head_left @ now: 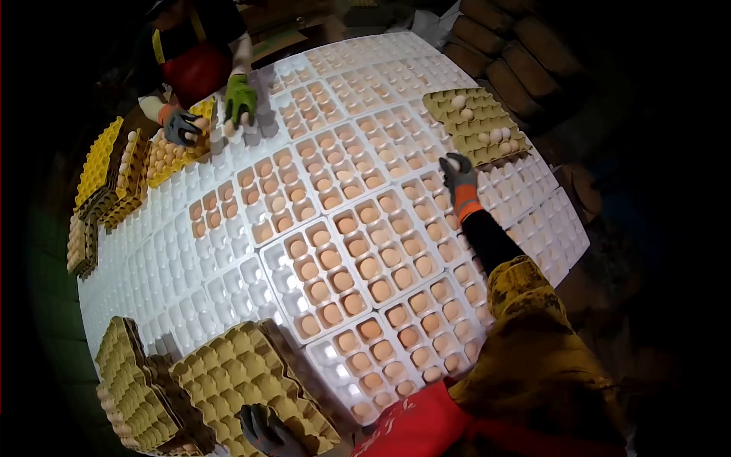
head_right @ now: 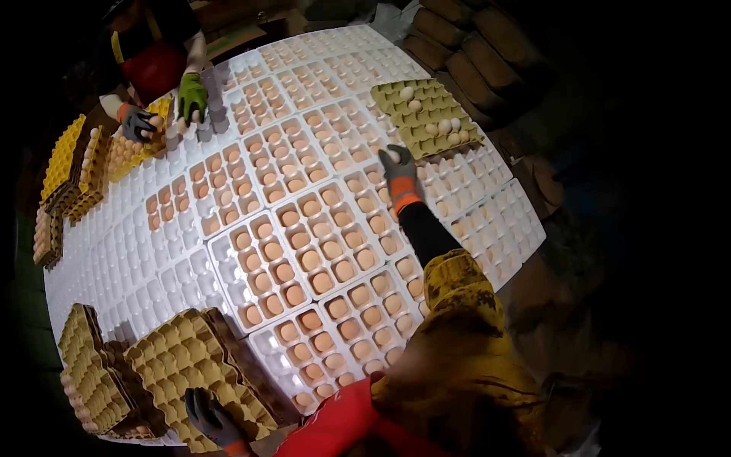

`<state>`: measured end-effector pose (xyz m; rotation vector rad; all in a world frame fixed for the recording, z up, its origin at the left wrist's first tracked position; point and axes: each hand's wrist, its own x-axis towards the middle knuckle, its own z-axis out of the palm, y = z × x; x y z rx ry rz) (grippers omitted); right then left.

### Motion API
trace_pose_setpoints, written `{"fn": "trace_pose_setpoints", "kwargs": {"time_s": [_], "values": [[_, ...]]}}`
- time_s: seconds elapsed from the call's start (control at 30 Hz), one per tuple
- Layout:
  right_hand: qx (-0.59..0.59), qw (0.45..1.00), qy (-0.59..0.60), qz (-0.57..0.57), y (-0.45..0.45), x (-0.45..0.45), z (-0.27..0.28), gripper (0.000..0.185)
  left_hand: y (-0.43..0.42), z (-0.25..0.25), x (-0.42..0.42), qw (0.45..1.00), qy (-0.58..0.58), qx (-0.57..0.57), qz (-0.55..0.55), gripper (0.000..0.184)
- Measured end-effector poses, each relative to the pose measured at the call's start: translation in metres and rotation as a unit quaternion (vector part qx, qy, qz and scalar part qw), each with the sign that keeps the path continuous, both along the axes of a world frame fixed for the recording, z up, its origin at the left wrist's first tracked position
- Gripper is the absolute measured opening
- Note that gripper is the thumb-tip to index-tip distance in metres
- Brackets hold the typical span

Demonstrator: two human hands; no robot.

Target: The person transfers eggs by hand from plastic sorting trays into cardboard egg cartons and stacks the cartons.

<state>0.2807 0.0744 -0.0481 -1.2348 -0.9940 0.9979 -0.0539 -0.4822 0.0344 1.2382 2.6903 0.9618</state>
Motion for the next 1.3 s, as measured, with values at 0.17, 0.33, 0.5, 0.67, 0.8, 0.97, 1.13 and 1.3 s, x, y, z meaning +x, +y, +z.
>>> {"fn": "trace_pose_setpoints", "kwargs": {"time_s": [0.17, 0.33, 0.5, 0.67, 0.8, 0.97, 1.13, 1.3], "values": [[0.076, 0.897, -0.418, -0.119, 0.079, 0.079, 0.024, 0.044, -0.009, -0.009, -0.010, 0.992, 0.100, -0.077, -0.021, 0.036], [0.142, 0.860, -0.472, -0.130, 0.055, 0.050, 0.013, 0.053, -0.001, 0.009, 0.005, 0.999, 0.010, -0.010, 0.045, 0.039], [-0.105, 0.906, -0.042, 0.408, -0.158, -0.068, 0.016, 0.049, -0.055, 0.016, -0.088, 0.978, 0.139, -0.062, 0.145, 0.048], [-0.065, 0.816, -0.068, 0.570, -0.325, -0.147, 0.059, 0.062, -0.162, -0.052, -0.195, 0.965, -0.074, -0.044, 0.249, 0.055], [-0.068, 0.746, -0.173, 0.640, -0.390, -0.179, 0.074, 0.083, -0.157, -0.037, -0.187, 0.928, -0.315, -0.046, 0.195, 0.042], [0.050, 0.798, -0.239, 0.551, -0.428, -0.192, 0.086, 0.077, -0.119, -0.008, -0.131, 0.969, -0.214, 0.076, 0.098, 0.052], [-0.014, 0.862, -0.168, 0.479, -0.439, -0.183, 0.109, 0.082, -0.119, 0.112, -0.104, 0.977, -0.156, 0.121, -0.083, 0.052], [0.059, 0.868, -0.017, 0.494, -0.469, -0.269, 0.160, 0.082, -0.150, 0.150, -0.183, 0.955, -0.143, 0.261, -0.019, 0.044]]}}
